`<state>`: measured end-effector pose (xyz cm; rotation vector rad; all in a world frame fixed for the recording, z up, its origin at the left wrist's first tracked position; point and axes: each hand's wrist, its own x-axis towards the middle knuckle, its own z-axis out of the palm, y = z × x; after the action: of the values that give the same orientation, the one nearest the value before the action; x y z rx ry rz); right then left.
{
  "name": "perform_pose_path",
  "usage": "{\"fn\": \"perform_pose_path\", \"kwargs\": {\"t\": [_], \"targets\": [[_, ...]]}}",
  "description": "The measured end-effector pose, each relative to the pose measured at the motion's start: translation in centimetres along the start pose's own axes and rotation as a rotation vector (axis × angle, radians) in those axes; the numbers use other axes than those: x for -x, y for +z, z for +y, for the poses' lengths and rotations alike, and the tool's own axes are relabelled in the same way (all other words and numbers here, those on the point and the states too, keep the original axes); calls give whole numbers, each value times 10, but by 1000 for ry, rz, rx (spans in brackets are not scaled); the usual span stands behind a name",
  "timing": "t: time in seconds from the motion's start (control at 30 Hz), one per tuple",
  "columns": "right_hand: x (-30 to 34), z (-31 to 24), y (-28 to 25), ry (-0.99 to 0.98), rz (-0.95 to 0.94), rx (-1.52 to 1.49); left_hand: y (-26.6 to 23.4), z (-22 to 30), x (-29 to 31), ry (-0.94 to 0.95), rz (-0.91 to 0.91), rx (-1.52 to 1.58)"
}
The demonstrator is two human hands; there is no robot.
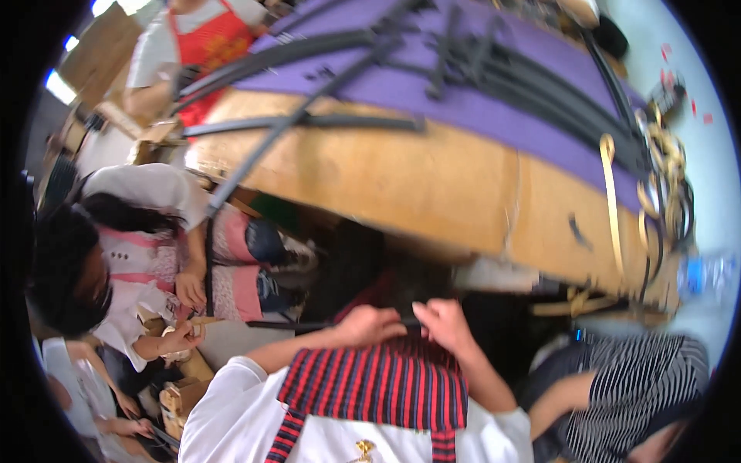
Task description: Assembling small black plastic parts and frame components by hand at a shared workbench.
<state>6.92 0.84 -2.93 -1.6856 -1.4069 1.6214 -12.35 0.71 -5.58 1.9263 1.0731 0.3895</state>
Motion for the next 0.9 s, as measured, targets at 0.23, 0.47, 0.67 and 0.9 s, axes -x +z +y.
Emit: {"fn": "perform_pose_path", "kwargs": {"t": [0.23,0.47,0.67,0.9], "targets": [[-8,-19,-9,-111,-39,-705,-52,13,-22,-324,-251,609],[14,-35,-5,-267,-110,-608,-61,22,-13,-368,-322,853],[18,-43,-2,-392,-39,-450,-60,29,-9,-355,-381,916],[14,-42,-11,-489,-125,-360,-64,25,-14,-355,-479,1018]]}}
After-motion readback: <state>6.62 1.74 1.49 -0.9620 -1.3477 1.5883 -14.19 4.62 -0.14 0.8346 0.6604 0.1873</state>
